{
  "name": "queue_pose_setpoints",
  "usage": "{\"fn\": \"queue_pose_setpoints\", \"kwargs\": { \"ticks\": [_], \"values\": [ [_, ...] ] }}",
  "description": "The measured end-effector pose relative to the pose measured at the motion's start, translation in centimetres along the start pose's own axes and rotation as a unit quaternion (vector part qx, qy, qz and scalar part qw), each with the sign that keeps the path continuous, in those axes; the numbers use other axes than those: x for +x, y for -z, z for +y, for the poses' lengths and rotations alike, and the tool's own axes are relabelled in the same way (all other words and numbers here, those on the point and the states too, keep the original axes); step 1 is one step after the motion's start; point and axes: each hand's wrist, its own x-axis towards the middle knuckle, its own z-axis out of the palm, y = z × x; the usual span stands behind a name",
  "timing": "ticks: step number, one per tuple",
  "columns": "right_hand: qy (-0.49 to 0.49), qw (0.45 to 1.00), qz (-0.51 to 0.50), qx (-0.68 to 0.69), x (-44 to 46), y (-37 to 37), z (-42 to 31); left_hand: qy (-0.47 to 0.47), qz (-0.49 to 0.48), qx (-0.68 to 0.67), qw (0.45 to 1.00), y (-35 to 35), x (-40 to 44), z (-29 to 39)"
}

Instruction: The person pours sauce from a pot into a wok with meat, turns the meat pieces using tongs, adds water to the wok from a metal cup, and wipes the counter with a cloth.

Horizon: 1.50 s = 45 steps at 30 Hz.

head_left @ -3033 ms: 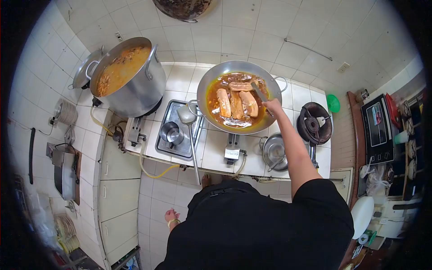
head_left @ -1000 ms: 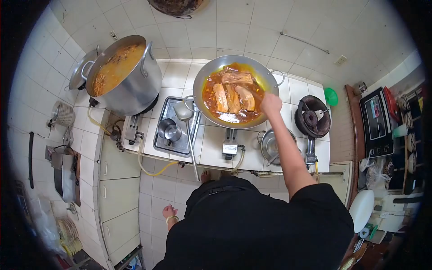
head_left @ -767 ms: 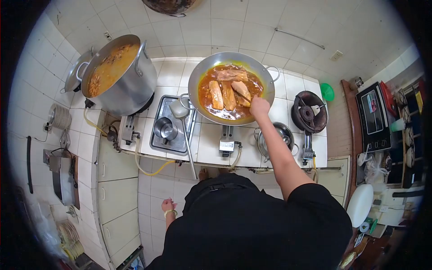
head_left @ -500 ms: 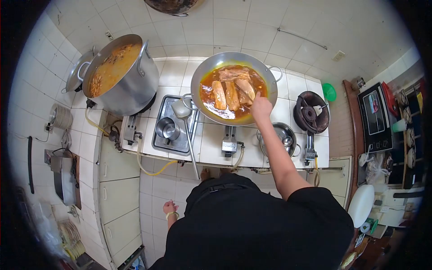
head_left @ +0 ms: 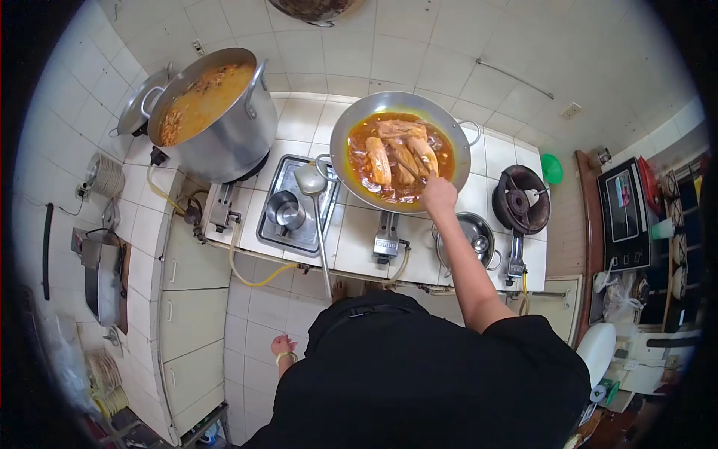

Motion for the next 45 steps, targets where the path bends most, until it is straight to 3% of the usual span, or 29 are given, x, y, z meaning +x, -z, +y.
{"fn": "queue_pose_setpoints", "kwargs": {
  "ticks": [3, 6, 11, 20, 23, 24, 26, 28, 30, 31, 34, 35, 39, 42, 45],
  "values": [
    [0.064, 0.997, -0.02, 0.043, -1.2, 1.2, -2.7, 0.008, 0.002, -0.025, 1.0, -0.3, -0.1, -0.2],
    [0.033, 0.995, -0.087, 0.042, 0.3, -2.2, -4.4, 0.012, -0.014, -0.001, 1.0, 0.1, 0.3, -0.2],
    [0.052, 0.997, -0.039, 0.039, -0.5, -3.5, -1.5, -0.001, -0.003, -0.025, 1.0, 0.3, 1.6, 0.7],
    [0.057, 0.995, -0.079, -0.009, -3.4, -1.9, 0.8, 0.008, 0.004, -0.026, 1.0, 0.7, -0.4, -0.8],
    [0.088, 0.996, -0.022, 0.026, -3.5, -4.4, 2.1, 0.024, 0.0, 0.012, 1.0, 0.5, -2.3, -0.6],
    [0.07, 0.988, -0.087, 0.104, -3.3, -3.8, 2.6, 0.03, -0.002, 0.032, 0.999, 0.6, -2.9, 0.1],
    [0.032, 0.943, -0.211, 0.255, -2.6, -1.9, 3.7, 0.035, 0.003, 0.02, 0.999, 0.8, -2.5, -0.1],
    [-0.087, 0.836, -0.317, 0.439, -2.7, -1.6, 4.4, 0.035, 0.008, 0.002, 0.999, 0.6, -1.9, -0.6],
    [-0.173, 0.713, -0.395, 0.553, -2.8, -1.2, 4.9, 0.032, 0.019, -0.024, 0.999, 0.5, -1.0, -0.6],
    [-0.207, 0.625, -0.443, 0.609, -2.8, -1.7, 5.0, 0.026, 0.013, -0.033, 0.999, 0.3, -0.4, -0.7],
    [-0.311, 0.42, -0.476, 0.708, -3.9, -2.1, 4.9, 0.009, 0.003, -0.052, 0.999, 0.2, 0.5, -0.8],
    [-0.311, 0.381, -0.477, 0.729, -4.2, -2.6, 5.1, 0.007, 0.003, -0.054, 0.998, 0.1, 0.7, -0.7],
    [-0.351, 0.319, -0.469, 0.745, -5.6, -2.3, 5.1, 0.013, -0.002, -0.056, 0.998, -0.2, 0.6, -0.6],
    [-0.335, 0.434, -0.453, 0.703, -6.5, -0.8, 5.8, 0.022, 0.004, -0.037, 0.999, 0.2, 0.0, -0.8],
    [-0.233, 0.612, -0.457, 0.602, -7.2, 1.8, 7.2, 0.034, 0.002, -0.035, 0.999, 1.0, -0.5, -1.1]
  ]
}}
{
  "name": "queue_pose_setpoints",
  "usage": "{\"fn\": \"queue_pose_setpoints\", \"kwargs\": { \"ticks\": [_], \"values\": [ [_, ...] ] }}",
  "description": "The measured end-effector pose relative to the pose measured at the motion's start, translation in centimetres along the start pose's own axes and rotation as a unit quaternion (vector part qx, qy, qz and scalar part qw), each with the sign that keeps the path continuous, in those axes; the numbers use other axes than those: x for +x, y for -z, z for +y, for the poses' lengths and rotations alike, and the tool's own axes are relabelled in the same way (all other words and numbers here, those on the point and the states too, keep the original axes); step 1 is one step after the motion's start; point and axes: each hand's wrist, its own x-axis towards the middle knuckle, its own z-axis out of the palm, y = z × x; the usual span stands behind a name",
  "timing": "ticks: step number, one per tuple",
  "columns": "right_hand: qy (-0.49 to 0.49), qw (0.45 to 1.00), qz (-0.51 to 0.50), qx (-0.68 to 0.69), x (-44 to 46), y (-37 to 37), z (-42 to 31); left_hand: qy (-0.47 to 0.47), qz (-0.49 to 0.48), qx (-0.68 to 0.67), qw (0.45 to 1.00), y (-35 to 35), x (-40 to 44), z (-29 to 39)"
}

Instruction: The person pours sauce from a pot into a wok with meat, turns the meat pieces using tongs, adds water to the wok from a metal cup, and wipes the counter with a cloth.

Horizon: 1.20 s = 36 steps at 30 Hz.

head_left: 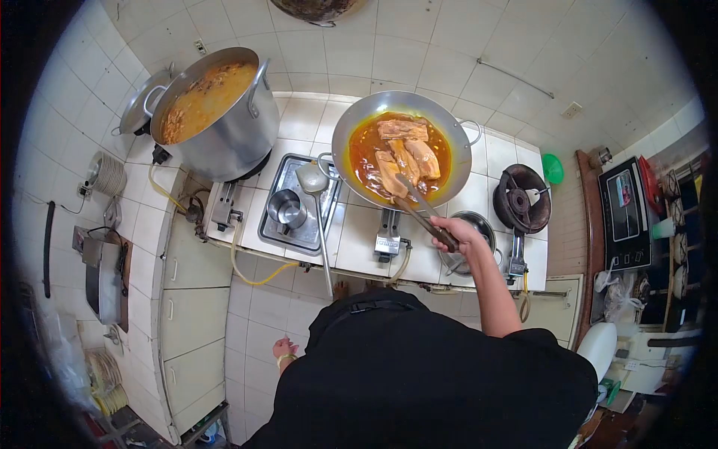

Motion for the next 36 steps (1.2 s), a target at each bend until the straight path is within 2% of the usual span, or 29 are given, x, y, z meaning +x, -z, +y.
{"fn": "queue_pose_setpoints", "kwargs": {
  "ticks": [1, 3, 4, 6, 9, 12, 16, 20, 23, 24, 27, 30, 33, 34, 36],
  "values": [
    [0.021, 0.994, 0.048, -0.093, -1.6, -0.8, -0.8, -0.001, 0.0, 0.01, 1.0, 0.2, 0.0, 0.0],
    [0.061, 0.949, 0.143, -0.275, -4.5, -2.7, -2.2, -0.004, 0.001, 0.031, 1.0, 0.6, -0.1, 0.0],
    [0.154, 0.889, 0.194, -0.385, -3.9, -2.7, -2.0, -0.003, 0.0, 0.034, 0.999, 0.6, -0.1, 0.0],
    [0.323, 0.701, 0.278, -0.572, -1.6, -2.2, -0.8, 0.0, -0.002, 0.042, 0.999, 0.6, -0.2, 0.0],
    [0.236, 0.685, 0.362, -0.586, 1.6, -4.6, -1.7, 0.0, -0.025, 0.062, 0.998, 0.2, 0.2, 0.3],
    [0.215, 0.678, 0.377, -0.593, 5.6, -4.7, -2.0, -0.02, -0.007, 0.006, 1.0, -0.6, 1.0, 0.7],
    [0.265, 0.7, 0.367, -0.552, 8.8, -4.1, -3.0, -0.046, -0.022, 0.017, 0.999, -0.9, 1.3, 1.7],
    [0.283, 0.765, 0.345, -0.464, 13.2, -1.9, -4.3, -0.035, -0.02, 0.005, 0.999, -0.7, 0.8, 1.5],
    [0.219, 0.917, 0.209, -0.261, 15.4, 0.4, -5.3, -0.022, -0.011, 0.001, 1.0, -0.6, 0.7, 0.5],
    [0.178, 0.962, 0.15, -0.142, 13.6, -0.2, -5.8, -0.018, -0.006, 0.001, 1.0, -0.4, 0.7, 0.1],
    [0.174, 0.928, 0.187, -0.271, 14.9, 1.3, -5.5, -0.018, 0.006, 0.008, 1.0, 0.0, 0.4, -1.1],
    [0.207, 0.817, 0.285, -0.456, 10.0, -2.3, -6.5, -0.018, 0.015, 0.041, 0.999, 0.3, 0.0, -1.5],
    [0.232, 0.742, 0.37, -0.508, 10.0, -5.8, -6.5, -0.015, 0.003, 0.032, 0.999, 0.5, -0.6, -1.7],
    [0.22, 0.763, 0.358, -0.492, 9.8, -6.8, -6.9, -0.009, 0.002, 0.041, 0.999, 0.7, -0.8, -1.7],
    [0.241, 0.739, 0.366, -0.513, 13.1, -7.0, -6.2, 0.001, -0.003, 0.056, 0.998, 0.5, -1.1, -0.9]
  ]
}}
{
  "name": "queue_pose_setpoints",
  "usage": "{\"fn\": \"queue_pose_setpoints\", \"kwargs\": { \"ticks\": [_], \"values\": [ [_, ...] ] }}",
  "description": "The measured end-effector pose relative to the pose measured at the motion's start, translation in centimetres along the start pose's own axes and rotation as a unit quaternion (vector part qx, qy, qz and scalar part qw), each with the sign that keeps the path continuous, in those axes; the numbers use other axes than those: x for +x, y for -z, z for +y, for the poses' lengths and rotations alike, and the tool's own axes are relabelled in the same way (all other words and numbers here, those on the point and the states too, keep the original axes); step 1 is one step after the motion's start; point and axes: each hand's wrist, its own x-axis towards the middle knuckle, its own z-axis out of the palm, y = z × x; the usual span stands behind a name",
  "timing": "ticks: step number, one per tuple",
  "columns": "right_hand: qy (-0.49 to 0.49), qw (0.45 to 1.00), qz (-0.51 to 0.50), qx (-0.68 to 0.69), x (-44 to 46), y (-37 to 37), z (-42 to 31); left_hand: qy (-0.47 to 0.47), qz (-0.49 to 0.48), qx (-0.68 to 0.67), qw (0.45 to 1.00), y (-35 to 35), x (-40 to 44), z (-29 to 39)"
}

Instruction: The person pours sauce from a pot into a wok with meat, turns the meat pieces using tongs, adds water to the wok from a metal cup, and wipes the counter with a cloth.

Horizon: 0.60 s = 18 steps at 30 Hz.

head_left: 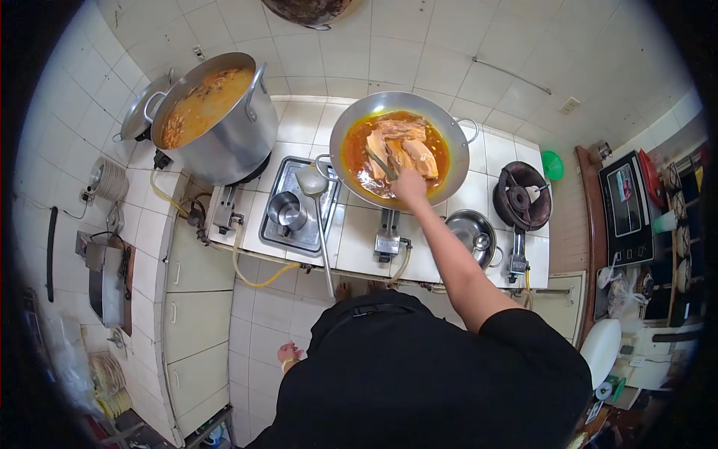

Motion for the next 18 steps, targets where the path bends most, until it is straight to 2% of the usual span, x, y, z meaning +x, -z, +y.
{"fn": "queue_pose_setpoints", "kwargs": {
  "ticks": [2, 5, 6, 9, 13, 14, 17, 18],
  "values": [
    [0.041, 0.999, 0.029, -0.021, 0.5, -2.4, 0.8, -0.014, -0.005, -0.026, 1.0, 0.2, 0.4, 0.2],
    [0.052, 0.997, -0.009, -0.049, -2.0, -1.1, 1.1, -0.034, 0.0, -0.054, 0.998, -0.1, 1.3, 0.9],
    [0.066, 0.997, 0.016, -0.035, -2.7, -1.2, 1.8, -0.038, 0.003, -0.061, 0.997, -0.3, 1.4, 0.8],
    [0.046, 0.997, -0.024, -0.062, -5.3, 2.5, 2.0, -0.025, -0.002, -0.058, 0.998, -0.5, 2.1, 0.9],
    [-0.028, 0.997, 0.042, -0.062, -5.3, 4.1, 4.4, -0.025, -0.012, -0.049, 0.998, -0.6, 2.8, 0.7],
    [-0.047, 0.996, 0.016, -0.074, -4.3, 3.7, 5.3, -0.022, -0.014, -0.041, 0.999, -0.7, 2.8, 0.8],
    [0.012, 0.998, 0.016, -0.056, -2.5, 2.7, 6.4, -0.031, -0.031, -0.001, 0.999, -0.5, 2.9, 1.5],
    [-0.003, 0.999, 0.0, -0.054, -2.2, 3.2, 5.5, -0.036, -0.037, 0.015, 0.999, -0.5, 3.0, 1.9]
  ]
}}
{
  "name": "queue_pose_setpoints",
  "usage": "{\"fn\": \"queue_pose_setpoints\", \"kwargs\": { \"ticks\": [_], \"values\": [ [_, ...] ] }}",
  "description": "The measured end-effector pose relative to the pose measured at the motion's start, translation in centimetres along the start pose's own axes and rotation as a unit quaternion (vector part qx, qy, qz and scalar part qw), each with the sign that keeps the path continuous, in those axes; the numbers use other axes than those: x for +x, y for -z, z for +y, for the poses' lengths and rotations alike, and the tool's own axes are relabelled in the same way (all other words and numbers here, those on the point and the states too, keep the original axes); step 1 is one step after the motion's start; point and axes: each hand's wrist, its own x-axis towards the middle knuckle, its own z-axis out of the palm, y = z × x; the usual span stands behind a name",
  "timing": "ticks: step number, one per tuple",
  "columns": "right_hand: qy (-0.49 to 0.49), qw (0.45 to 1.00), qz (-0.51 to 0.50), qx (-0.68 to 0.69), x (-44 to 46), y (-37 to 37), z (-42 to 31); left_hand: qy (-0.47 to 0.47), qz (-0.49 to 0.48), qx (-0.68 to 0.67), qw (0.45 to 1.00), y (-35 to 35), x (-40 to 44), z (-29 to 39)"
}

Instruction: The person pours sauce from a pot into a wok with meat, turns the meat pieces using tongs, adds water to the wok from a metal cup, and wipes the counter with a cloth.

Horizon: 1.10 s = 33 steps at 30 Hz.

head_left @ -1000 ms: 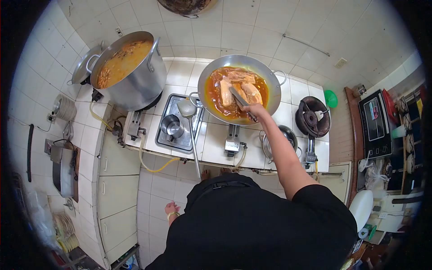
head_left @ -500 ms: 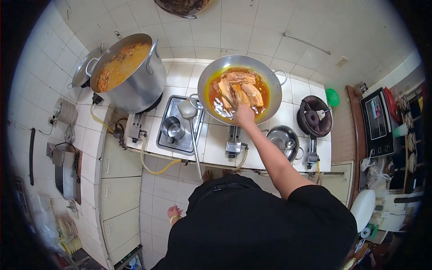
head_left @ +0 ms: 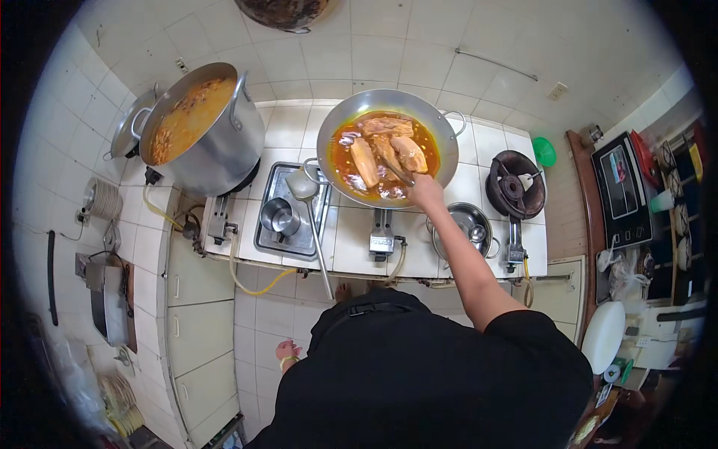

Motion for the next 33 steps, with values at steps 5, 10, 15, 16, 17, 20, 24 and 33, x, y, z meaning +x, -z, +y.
{"fn": "queue_pose_setpoints", "kwargs": {
  "ticks": [5, 10, 15, 16, 17, 20, 24, 33],
  "values": [
    [0.043, 0.999, -0.003, -0.029, 1.5, -0.8, -0.1, -0.003, 0.014, 0.004, 1.0, -0.2, 0.2, 1.7],
    [-0.057, 0.996, 0.056, -0.037, -1.1, 4.0, 0.0, -0.023, 0.002, -0.073, 0.997, -0.3, 1.7, 2.1],
    [-0.108, 0.993, 0.039, 0.032, 0.7, 2.3, 4.3, -0.034, -0.005, -0.016, 0.999, -0.3, 0.2, 2.1],
    [-0.11, 0.991, 0.031, 0.07, 1.4, 1.4, 5.1, -0.027, -0.002, -0.003, 1.0, -0.3, -0.2, 2.0],
    [-0.111, 0.988, 0.023, 0.108, 2.1, 0.5, 5.9, -0.02, 0.002, 0.008, 1.0, -0.2, -0.7, 2.0],
    [-0.122, 0.983, -0.053, 0.126, 0.3, 3.8, 4.4, -0.005, -0.003, -0.006, 1.0, 0.2, -1.3, 1.5],
    [-0.078, 0.997, 0.009, 0.017, 0.3, 4.5, 4.3, 0.002, 0.004, 0.029, 1.0, 0.2, -1.1, 1.3],
    [-0.035, 0.995, 0.073, -0.051, 4.8, 6.7, -0.3, -0.018, 0.018, -0.073, 0.997, -0.1, 0.2, 1.3]
  ]
}}
